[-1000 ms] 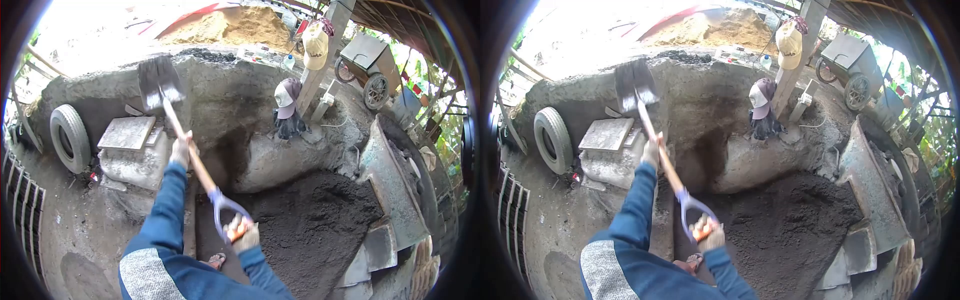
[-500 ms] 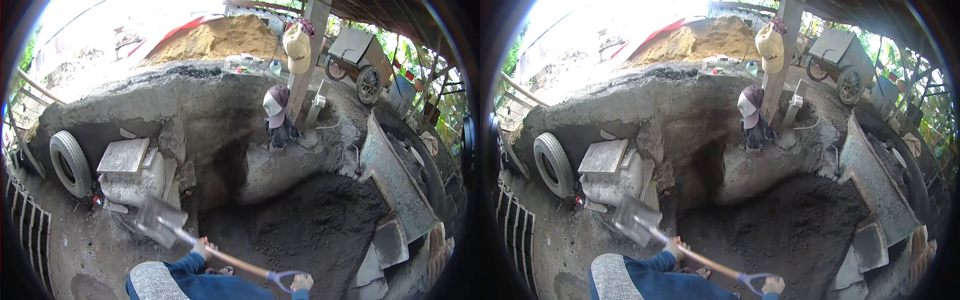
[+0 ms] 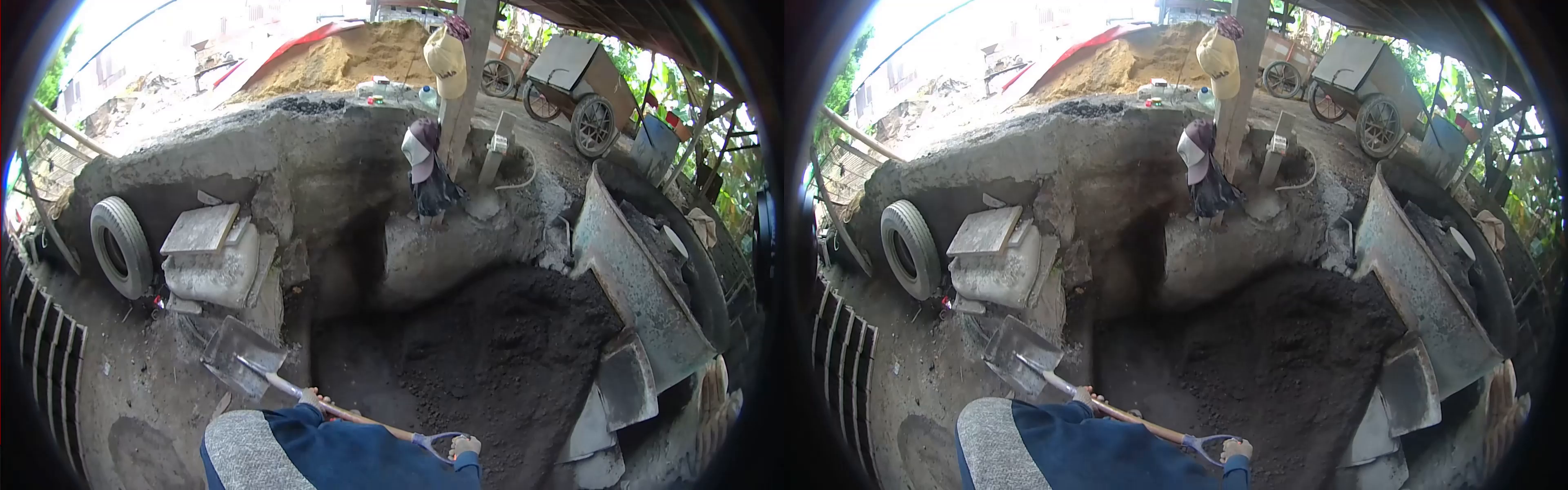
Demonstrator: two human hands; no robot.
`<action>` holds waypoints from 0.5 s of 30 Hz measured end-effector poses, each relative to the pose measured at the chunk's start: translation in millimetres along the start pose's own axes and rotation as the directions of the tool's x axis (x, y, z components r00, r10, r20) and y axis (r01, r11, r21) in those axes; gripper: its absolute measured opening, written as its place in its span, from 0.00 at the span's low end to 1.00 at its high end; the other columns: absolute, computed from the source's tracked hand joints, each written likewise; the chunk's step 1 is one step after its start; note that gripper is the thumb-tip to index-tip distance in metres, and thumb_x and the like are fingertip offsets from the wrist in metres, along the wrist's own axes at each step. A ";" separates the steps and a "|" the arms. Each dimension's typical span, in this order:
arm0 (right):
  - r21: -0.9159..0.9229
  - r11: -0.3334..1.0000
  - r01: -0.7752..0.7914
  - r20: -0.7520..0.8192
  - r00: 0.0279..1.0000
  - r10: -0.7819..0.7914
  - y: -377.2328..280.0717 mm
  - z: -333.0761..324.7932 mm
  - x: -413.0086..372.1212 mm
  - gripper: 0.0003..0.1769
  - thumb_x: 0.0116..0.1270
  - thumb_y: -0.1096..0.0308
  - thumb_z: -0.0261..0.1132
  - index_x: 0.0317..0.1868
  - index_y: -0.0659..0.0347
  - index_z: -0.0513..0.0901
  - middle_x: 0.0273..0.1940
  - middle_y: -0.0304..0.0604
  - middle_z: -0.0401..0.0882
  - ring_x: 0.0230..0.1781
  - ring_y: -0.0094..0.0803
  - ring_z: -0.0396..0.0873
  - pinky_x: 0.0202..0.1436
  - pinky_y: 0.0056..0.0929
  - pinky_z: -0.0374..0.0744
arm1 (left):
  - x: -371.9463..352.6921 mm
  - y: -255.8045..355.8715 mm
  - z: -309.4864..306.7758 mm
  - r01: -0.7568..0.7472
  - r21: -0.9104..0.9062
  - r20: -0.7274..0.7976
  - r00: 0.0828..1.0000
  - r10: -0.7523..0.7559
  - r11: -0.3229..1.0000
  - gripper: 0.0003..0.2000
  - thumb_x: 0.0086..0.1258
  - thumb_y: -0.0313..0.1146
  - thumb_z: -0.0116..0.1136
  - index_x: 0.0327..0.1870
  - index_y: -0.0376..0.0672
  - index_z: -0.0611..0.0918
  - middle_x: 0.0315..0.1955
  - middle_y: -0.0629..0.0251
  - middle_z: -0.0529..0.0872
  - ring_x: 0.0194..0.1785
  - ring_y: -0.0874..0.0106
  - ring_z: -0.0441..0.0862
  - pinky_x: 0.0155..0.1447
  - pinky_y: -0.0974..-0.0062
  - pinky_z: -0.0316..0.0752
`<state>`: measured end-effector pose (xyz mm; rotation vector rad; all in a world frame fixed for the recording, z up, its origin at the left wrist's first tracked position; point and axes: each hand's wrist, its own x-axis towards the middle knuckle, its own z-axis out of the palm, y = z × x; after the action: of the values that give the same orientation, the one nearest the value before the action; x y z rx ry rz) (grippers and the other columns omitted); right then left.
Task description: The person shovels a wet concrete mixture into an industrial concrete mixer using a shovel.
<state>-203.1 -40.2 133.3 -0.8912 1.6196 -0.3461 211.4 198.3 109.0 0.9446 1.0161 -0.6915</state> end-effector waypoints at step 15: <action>0.253 0.963 -0.095 -0.095 0.988 0.122 59.2 -115.1 -11.1 0.07 0.62 0.78 0.56 0.27 0.60 0.73 0.15 0.43 0.68 0.08 0.36 0.67 0.10 0.37 0.63 | 4.7 -108.9 41.0 0.099 0.225 0.071 0.991 -0.118 0.969 0.05 0.73 0.43 0.50 0.40 0.56 0.75 0.25 0.67 0.71 0.24 0.64 0.71 0.26 0.59 0.72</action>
<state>-331.6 -21.2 132.1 -0.5997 1.6756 -0.5157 137.9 113.2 78.3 1.0491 0.9347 -0.9431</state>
